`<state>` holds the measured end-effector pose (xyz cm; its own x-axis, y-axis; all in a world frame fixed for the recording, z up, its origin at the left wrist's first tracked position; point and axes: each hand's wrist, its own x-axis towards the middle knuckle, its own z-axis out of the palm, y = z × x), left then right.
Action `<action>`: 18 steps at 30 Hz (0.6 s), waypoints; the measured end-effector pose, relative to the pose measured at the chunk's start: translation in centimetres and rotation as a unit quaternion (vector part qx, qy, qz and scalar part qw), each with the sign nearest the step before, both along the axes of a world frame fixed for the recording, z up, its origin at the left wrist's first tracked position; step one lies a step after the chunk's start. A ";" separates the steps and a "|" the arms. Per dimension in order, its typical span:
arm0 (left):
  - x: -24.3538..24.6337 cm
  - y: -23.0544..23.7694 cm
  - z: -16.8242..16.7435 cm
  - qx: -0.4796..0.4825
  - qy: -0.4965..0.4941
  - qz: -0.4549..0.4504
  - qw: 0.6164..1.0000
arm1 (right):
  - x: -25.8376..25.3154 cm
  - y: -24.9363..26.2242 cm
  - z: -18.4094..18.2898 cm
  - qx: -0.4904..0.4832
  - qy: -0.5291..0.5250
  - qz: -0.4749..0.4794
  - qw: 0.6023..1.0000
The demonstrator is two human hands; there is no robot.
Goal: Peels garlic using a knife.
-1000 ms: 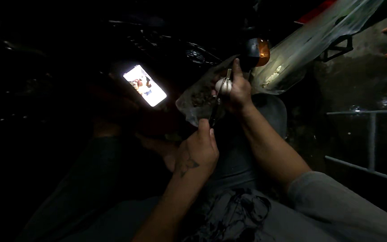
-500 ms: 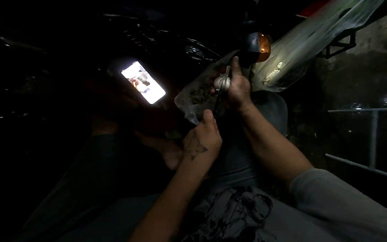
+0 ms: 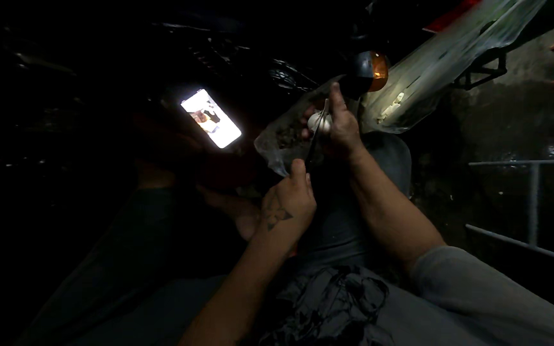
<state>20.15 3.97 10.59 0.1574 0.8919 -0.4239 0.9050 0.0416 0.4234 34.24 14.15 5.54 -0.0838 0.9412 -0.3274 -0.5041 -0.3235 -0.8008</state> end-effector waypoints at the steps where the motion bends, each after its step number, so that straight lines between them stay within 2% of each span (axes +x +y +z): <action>1: -0.2 0.0 0.1 -0.009 -0.014 0.002 1.000 | 0.4 0.0 0.1 -0.003 0.032 0.037 0.999; 2: -0.5 -0.1 0.2 -0.009 -0.030 0.003 1.000 | 0.8 0.1 0.1 -0.001 0.057 0.073 0.996; 4: -0.9 -0.6 -0.1 0.050 -0.066 0.011 0.997 | 0.8 0.3 0.0 0.003 0.089 0.100 0.991; 7: -0.1 -0.6 1.6 0.107 -0.081 0.049 0.990 | -0.2 0.6 0.3 -0.024 0.081 0.017 0.996; 9: 0.2 -0.6 1.5 0.141 -0.058 0.036 0.988 | -0.3 0.7 0.2 -0.059 0.054 -0.042 0.996; 13: 0.8 0.2 2.1 0.041 -0.026 0.026 0.998 | -0.3 0.7 -0.1 -0.080 -0.015 -0.069 0.994; 16: 0.4 -0.4 -0.4 0.105 -0.028 0.003 0.994 | -0.2 0.7 0.0 -0.052 -0.033 -0.057 0.996; 18: 0.3 -0.5 -0.9 0.107 -0.027 -0.002 0.994 | -0.2 0.7 -0.1 -0.042 -0.048 -0.059 0.996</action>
